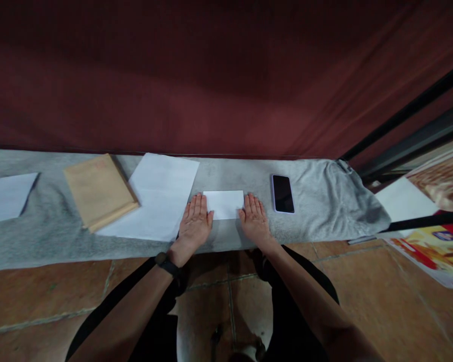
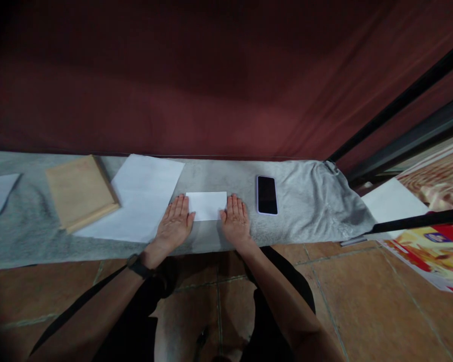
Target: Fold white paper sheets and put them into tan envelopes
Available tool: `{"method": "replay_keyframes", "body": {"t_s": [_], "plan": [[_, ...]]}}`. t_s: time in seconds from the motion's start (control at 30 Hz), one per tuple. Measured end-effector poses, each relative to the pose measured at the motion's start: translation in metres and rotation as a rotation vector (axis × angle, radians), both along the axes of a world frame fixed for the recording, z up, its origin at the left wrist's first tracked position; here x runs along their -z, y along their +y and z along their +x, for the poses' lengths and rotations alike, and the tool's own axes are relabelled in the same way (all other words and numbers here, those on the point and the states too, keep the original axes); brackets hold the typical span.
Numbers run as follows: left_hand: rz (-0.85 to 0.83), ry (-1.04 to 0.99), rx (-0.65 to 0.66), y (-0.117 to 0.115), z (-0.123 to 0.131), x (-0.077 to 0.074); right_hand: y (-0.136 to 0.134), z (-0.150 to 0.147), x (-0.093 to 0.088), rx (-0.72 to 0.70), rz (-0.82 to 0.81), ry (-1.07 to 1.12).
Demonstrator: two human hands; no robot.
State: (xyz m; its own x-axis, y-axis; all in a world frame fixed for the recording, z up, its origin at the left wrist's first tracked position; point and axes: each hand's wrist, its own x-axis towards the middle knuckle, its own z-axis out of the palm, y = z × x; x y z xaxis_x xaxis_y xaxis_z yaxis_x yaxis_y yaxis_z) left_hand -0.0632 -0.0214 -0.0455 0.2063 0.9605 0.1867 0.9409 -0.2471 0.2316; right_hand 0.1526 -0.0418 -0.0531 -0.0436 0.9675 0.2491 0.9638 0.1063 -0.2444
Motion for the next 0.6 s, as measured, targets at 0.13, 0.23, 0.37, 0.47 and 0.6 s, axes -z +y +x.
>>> {"method": "replay_keyframes", "body": {"t_s": [0.13, 0.23, 0.37, 0.47, 0.6], "plan": [[0.024, 0.011, -0.013, -0.005, -0.001, -0.005, -0.003, 0.006, -0.001, 0.011, 0.015, 0.018], [0.055, 0.011, 0.045, -0.015, 0.005, -0.013, -0.005, 0.006, -0.008, 0.001, 0.014, 0.030], [0.026, -0.006, 0.320, -0.036, 0.020, -0.015, -0.014, -0.009, -0.018, -0.187, -0.049, 0.053], [0.031, 0.006, 0.413, -0.048, 0.025, -0.011, -0.024, -0.021, -0.021, -0.359, -0.120, 0.049], [0.038, 0.043, 0.377, -0.051, 0.021, -0.009, -0.033, -0.021, -0.020, -0.360, -0.120, 0.016]]}}
